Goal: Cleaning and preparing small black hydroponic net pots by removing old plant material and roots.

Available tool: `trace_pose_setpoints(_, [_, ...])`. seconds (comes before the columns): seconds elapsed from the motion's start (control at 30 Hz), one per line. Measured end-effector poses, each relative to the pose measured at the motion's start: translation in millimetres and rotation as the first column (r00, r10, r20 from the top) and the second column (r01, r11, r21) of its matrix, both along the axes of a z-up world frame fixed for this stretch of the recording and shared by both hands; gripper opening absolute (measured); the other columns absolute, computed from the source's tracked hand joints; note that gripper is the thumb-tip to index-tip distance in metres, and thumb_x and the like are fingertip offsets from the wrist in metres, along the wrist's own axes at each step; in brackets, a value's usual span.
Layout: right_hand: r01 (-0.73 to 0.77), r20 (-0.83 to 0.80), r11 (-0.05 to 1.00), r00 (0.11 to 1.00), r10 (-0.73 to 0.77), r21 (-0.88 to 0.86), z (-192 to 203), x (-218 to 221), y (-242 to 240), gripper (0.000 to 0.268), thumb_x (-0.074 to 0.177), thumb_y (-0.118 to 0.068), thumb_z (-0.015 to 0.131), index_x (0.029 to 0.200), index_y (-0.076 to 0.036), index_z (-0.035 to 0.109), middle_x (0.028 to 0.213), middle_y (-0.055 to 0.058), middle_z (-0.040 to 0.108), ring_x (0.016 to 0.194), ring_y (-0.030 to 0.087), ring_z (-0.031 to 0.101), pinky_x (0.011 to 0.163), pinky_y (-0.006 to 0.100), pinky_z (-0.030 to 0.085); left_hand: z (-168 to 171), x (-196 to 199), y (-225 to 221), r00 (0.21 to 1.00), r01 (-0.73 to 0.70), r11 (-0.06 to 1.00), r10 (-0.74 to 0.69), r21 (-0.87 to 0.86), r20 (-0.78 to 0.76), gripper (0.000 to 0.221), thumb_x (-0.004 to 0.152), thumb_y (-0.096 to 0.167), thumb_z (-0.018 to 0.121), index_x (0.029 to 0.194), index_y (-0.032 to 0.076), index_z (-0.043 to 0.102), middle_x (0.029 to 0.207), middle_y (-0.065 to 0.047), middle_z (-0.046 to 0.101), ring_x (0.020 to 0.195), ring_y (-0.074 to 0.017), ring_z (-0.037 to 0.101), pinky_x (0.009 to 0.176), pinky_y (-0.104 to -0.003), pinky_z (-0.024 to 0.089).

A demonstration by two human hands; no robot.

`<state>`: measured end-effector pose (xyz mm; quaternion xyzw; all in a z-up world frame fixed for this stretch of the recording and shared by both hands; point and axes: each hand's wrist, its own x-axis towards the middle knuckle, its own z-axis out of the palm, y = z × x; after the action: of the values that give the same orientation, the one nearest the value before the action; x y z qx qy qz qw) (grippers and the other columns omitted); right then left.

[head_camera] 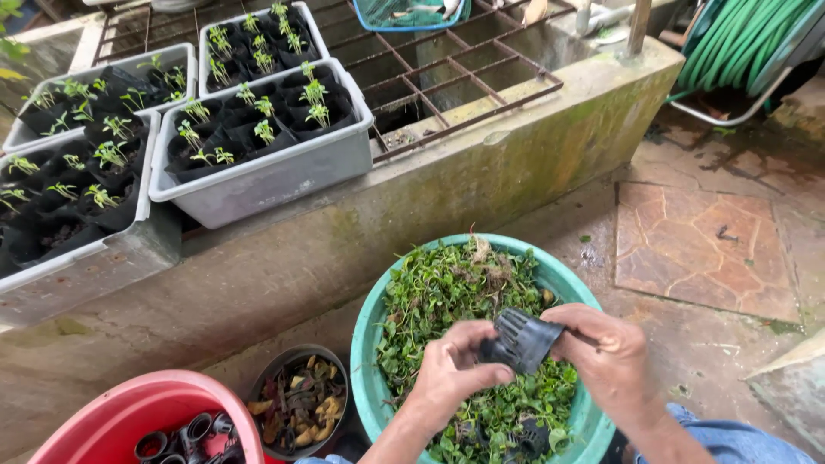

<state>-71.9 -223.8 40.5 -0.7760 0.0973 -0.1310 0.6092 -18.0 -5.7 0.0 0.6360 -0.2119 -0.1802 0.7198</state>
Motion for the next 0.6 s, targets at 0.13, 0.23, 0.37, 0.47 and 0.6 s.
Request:
trace_pose_setpoints(0.13, [0.142,0.403,0.864,0.912,0.075,-0.483,11,0,29,0.025,0.076,0.002,0.074,0.1,-0.002,0.074,0.097,0.01,0.075,0.084,0.021,0.075,0.076,0.031,0.058,-17,-10,-18,0.834,-0.04,0.911,-0.196,-0.41,-0.517,0.043,0.082,0.032,0.078,0.109,0.0,0.071,0.114,-0.011,0.069,0.106,-0.0189,0.065,0.098,-0.035,0.053])
trace_pose_setpoints(0.23, [0.153,0.466,0.786,0.865,0.187,-0.599,14,0,39,0.024,0.073,-0.001,0.078,0.096,-0.003,0.071,0.094,0.01,0.073,0.082,0.026,0.071,0.072,0.034,0.058,-24,-16,-27,0.726,-0.166,0.828,-0.266,-0.536,-0.635,0.032,0.085,0.034,0.078,0.096,0.005,0.071,0.098,-0.005,0.072,0.092,-0.0146,0.065,0.088,-0.034,0.053])
trace_pose_setpoints(0.37, [0.218,0.397,0.705,0.913,0.098,-0.675,7,-3,40,0.025,0.066,0.002,0.076,0.089,-0.002,0.068,0.089,0.012,0.07,0.083,0.031,0.069,0.072,0.04,0.056,-40,-28,-36,0.774,-0.161,0.835,-0.225,-0.527,-0.593,0.021,0.09,0.022,0.082,0.092,0.004,0.07,0.088,-0.001,0.07,0.08,-0.0102,0.058,0.079,-0.029,0.047])
trace_pose_setpoints(0.47, [0.2,0.315,0.677,0.948,0.049,-0.708,-8,-2,33,0.027,0.062,-0.001,0.08,0.084,-0.003,0.065,0.086,0.012,0.069,0.083,0.033,0.069,0.072,0.042,0.055,-39,-35,-39,0.816,-0.12,0.868,-0.191,-0.482,-0.546,0.02,0.09,0.017,0.084,0.097,0.002,0.072,0.088,0.001,0.068,0.081,-0.0078,0.056,0.08,-0.027,0.046])
trace_pose_setpoints(0.6, [0.176,0.333,0.658,0.935,0.121,-0.733,-4,3,28,0.041,0.064,-0.001,0.077,0.103,0.0,0.062,0.104,0.017,0.069,0.098,0.036,0.069,0.085,0.043,0.056,-6,-34,-34,0.896,-0.043,0.932,-0.123,-0.36,-0.428,0.034,0.083,0.017,0.085,0.11,0.003,0.071,0.105,0.0,0.068,0.092,-0.007,0.062,0.088,-0.028,0.05])
